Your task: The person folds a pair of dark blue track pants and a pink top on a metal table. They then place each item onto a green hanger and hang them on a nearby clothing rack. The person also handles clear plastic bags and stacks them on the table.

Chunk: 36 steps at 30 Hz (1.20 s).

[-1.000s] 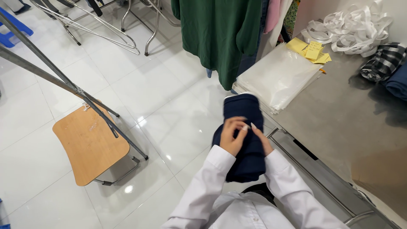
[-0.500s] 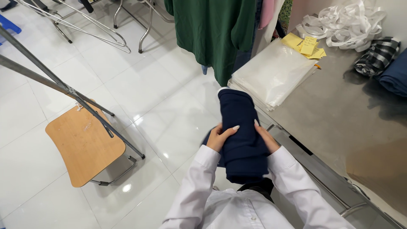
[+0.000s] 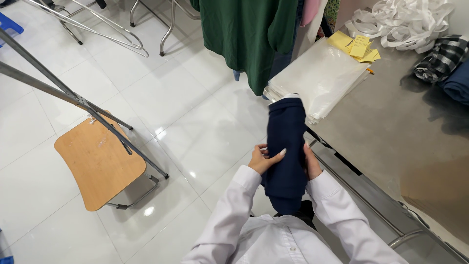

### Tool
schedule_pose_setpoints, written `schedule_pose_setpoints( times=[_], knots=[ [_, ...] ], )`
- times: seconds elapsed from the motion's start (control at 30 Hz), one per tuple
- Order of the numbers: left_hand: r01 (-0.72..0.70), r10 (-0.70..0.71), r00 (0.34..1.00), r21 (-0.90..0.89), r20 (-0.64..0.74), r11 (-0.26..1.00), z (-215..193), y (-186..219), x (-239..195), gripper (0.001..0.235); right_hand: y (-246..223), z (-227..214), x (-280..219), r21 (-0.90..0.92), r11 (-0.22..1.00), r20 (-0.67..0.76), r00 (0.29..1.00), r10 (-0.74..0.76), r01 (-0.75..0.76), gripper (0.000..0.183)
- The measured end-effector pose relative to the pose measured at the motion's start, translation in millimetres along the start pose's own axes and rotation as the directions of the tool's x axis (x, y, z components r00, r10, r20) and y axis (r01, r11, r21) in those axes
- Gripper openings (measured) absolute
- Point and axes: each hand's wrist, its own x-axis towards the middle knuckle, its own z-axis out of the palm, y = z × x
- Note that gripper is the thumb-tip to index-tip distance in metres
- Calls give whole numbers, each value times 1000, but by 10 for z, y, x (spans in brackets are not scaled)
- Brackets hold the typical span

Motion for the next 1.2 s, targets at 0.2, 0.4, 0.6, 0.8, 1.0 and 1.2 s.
schedule_pose_setpoints(
  times=[0.2, 0.4, 0.6, 0.8, 1.0, 1.2],
  knots=[
    [-14, 14, 1000, -31, 8, 999, -74, 524, -428, 103, -267, 384, -479, -32, 995, 47, 994, 96, -95, 73],
    [37, 16, 996, -573, 87, 819, -37, 484, -356, 63, -227, 260, -288, 19, 999, 46, 998, 34, -35, 65],
    [-190, 286, 956, -603, 66, 775, 119, 72, 12, 30, 31, -101, 76, -125, 991, 119, 993, -27, 42, 69],
    [43, -40, 999, -591, 18, 805, 269, -289, 283, 87, -34, -175, 58, -189, 972, 192, 976, -102, 138, 63],
    [167, -2, 967, -628, 256, 760, 87, 109, -228, 103, -109, -184, 17, -239, 941, 263, 949, -174, 239, 59],
    [-19, 89, 990, -538, 105, 843, -2, 539, -435, 66, -113, -140, 0, -157, 966, 285, 946, -155, 205, 54]
  ],
)
